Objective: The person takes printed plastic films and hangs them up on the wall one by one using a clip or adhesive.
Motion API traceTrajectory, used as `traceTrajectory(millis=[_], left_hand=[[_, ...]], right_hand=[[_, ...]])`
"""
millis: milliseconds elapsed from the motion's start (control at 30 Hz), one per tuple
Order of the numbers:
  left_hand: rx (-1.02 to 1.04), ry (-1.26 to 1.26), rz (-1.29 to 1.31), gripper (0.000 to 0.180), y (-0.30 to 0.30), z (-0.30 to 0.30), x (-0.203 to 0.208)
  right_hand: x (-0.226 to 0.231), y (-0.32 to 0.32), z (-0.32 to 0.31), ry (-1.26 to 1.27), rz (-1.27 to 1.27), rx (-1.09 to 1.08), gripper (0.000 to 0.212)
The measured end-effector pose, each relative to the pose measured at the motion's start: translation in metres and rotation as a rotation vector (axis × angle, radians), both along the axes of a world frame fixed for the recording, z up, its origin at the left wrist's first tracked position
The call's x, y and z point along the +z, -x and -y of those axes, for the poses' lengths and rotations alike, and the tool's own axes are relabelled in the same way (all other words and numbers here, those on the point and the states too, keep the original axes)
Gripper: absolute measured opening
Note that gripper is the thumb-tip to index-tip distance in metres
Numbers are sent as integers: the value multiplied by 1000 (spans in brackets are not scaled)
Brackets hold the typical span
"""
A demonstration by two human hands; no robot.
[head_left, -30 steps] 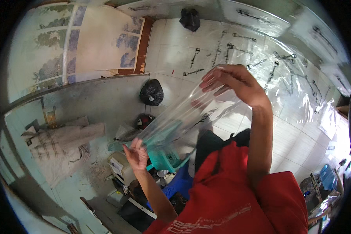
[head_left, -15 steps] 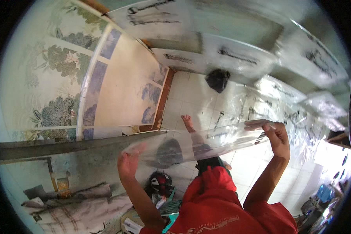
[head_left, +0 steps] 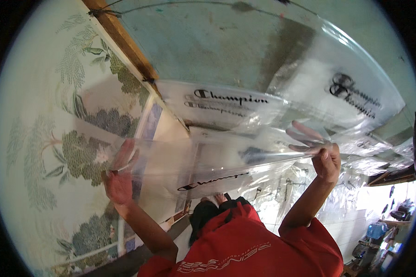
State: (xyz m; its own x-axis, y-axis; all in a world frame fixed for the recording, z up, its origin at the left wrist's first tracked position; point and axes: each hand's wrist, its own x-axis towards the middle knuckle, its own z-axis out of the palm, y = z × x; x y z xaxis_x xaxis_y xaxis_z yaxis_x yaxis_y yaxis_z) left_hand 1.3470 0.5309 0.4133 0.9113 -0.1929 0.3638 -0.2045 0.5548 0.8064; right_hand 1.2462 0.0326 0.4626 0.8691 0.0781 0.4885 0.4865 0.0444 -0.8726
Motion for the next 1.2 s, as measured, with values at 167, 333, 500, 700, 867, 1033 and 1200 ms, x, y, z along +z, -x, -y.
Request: traceTrajectory(millis=[167,333,500,700,867,1033,1200], left_hand=[[-28,-15,134,67,-93,5,23],[-22,-50,352,68,-161,41,56],[-94,106,389,56,-206,61,55],[41,-41,324,52,-231,101,59],[91,-60,240,53,-240,109,59],[102,-91,297,52,-259,111,70],[127,-190,68,48,-267,107,60]], right_hand=[[26,-67,-14,-101,61,-93,46],[32,-106,-22,-83,159,-220,40],[25,-117,-22,-118,142,-338,42],[24,-125,-26,-199,-51,-549,39],[17,-135,-22,-222,-39,-580,47],[26,-159,-26,-325,-50,-723,39],[19,-167,-33,-321,-129,-834,42]])
